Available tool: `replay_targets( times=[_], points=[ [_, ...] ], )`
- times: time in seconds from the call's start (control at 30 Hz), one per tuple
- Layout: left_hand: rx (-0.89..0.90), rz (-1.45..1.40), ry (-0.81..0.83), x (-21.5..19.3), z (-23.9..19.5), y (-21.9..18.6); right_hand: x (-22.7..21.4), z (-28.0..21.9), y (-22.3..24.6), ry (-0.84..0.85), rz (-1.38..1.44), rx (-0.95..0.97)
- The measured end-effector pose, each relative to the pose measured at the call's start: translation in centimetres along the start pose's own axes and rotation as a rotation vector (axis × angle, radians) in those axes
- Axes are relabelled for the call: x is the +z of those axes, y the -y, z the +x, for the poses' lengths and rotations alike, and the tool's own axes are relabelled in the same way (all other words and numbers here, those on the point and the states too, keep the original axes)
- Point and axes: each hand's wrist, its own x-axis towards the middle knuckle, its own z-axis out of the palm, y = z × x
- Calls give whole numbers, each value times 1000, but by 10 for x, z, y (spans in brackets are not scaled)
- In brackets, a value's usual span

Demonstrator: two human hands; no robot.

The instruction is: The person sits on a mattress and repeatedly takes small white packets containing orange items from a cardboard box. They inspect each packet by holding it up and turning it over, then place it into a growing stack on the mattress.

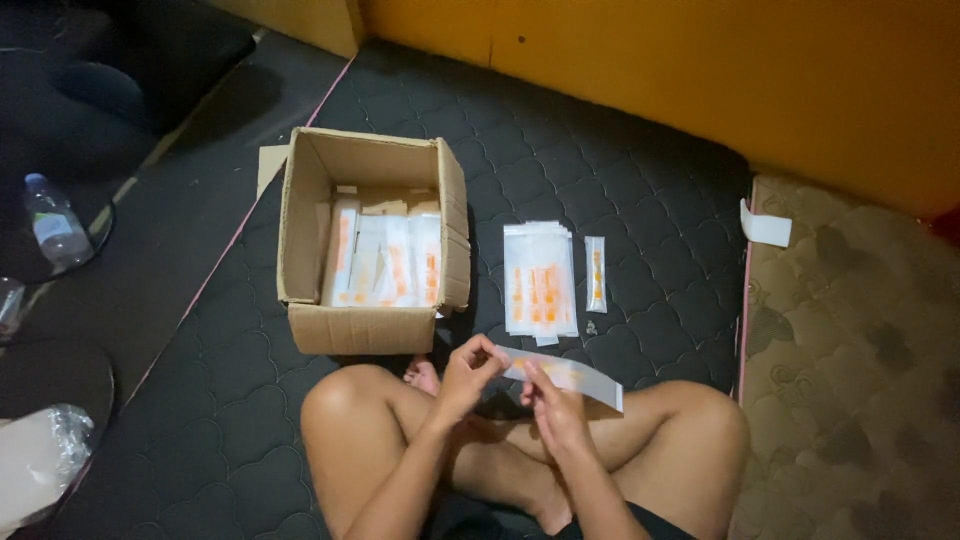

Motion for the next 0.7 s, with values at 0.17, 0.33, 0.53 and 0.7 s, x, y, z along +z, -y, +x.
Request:
replay_targets(
  times=[0.17,0.33,0.53,0.7],
  points=[
    [-7,36,-74,-6,15,19,-36,20,17,11,-40,-66],
    [-5,53,-174,-16,22,20,-70,40,31,-47,-44,-131],
    [-65,58,-262,-27,36,41,-100,73,25,-8,-69,-329],
    [-40,-11,-348,-12,23,9,-80,53,37,-8,-33,-305]
  ],
)
